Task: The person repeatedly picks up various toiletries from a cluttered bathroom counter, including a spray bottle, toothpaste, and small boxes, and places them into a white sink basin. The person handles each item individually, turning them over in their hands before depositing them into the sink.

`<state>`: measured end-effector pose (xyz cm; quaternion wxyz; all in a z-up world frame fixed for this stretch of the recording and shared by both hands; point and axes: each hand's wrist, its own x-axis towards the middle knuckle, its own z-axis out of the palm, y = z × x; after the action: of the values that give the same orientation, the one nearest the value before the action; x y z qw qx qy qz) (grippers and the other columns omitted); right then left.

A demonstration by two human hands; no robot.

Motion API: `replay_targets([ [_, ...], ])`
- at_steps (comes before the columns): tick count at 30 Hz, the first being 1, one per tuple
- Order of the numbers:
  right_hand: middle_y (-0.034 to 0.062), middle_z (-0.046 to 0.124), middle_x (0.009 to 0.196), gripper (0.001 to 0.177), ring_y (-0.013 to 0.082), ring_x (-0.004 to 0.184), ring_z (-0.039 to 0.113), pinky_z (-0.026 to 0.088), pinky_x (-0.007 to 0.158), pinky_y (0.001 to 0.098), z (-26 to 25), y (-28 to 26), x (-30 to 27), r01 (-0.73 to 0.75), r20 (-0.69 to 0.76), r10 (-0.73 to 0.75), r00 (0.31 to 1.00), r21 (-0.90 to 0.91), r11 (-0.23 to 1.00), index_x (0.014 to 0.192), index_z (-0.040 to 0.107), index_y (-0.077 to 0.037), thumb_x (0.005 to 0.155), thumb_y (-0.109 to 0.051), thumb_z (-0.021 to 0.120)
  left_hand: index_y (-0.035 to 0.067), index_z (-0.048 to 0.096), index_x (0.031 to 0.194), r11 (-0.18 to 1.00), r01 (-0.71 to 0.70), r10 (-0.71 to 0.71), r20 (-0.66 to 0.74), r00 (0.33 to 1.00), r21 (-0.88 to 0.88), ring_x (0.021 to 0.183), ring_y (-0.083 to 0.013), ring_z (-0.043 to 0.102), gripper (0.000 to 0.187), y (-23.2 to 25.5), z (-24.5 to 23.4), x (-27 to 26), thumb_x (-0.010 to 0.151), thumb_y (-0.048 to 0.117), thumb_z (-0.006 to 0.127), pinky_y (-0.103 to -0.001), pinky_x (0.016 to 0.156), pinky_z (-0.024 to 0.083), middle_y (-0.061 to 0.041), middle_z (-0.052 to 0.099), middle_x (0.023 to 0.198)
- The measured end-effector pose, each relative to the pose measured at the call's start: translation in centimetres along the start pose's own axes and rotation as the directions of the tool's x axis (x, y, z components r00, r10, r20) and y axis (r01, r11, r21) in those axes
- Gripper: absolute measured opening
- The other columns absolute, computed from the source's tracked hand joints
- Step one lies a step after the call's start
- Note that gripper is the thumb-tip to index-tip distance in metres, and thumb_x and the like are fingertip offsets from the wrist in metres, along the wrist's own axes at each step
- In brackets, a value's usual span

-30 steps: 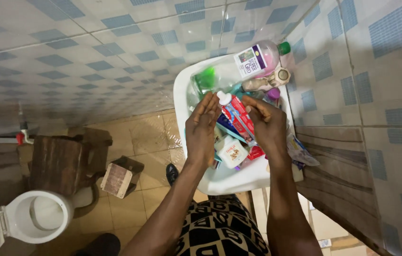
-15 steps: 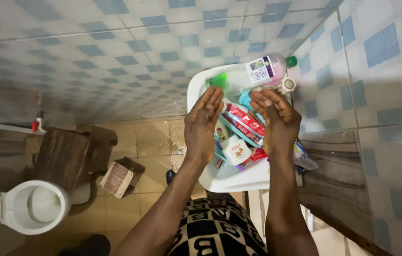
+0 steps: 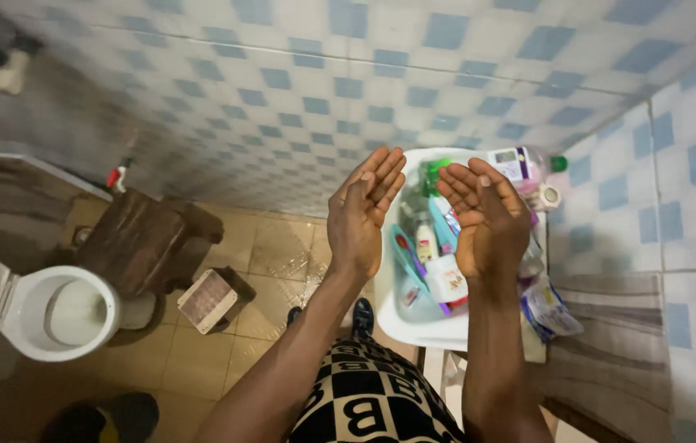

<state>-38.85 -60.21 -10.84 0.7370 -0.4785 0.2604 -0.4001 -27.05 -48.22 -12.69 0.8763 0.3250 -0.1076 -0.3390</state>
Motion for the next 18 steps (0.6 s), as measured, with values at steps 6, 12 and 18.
replay_targets([
  [6, 0.0265, 0.068, 0.12, 0.036, 0.038, 0.117, 0.069, 0.057, 0.107, 0.0495, 6.2, 1.6, -1.1, -0.081, 0.168, 0.061, 0.984, 0.115, 0.99, 0.13, 0.055, 0.011, 0.109, -0.018, 0.053, -0.017, 0.035, 0.15, 0.995, -0.075, 0.072, -0.046, 0.996, -0.065, 0.144, -0.0396, 0.048, 0.059, 4.6, -2.0, -0.8, 0.109, 0.026, 0.03, -0.047, 0.122, 0.04, -0.035, 0.047, 0.151],
  [12, 0.0251, 0.067, 0.126, 0.041, 0.0389, 0.126, 0.064, 0.05, 0.115, 0.0517, 11.2, 2.7, -3.2, -0.146, 0.253, 0.101, 0.962, 0.17, 0.975, 0.132, 0.055, 0.008, 0.109, -0.026, 0.048, -0.016, 0.032, 0.152, 0.97, -0.132, 0.126, -0.043, 0.991, -0.206, 0.147, -0.0402, 0.044, 0.064, 8.4, -4.3, -2.1, 0.11, 0.032, 0.028, -0.048, 0.126, 0.035, -0.035, 0.044, 0.153],
  [18, 0.0251, 0.065, 0.132, 0.043, 0.0412, 0.133, 0.06, 0.045, 0.121, 0.0548, 15.2, 4.4, -5.5, -0.198, 0.356, 0.102, 0.929, 0.245, 0.949, 0.134, 0.056, 0.007, 0.113, -0.03, 0.047, -0.016, 0.034, 0.152, 0.93, -0.172, 0.171, -0.032, 0.985, -0.326, 0.148, -0.0402, 0.042, 0.067, 12.2, -6.8, -3.6, 0.11, 0.037, 0.03, -0.049, 0.128, 0.032, -0.035, 0.044, 0.154],
])
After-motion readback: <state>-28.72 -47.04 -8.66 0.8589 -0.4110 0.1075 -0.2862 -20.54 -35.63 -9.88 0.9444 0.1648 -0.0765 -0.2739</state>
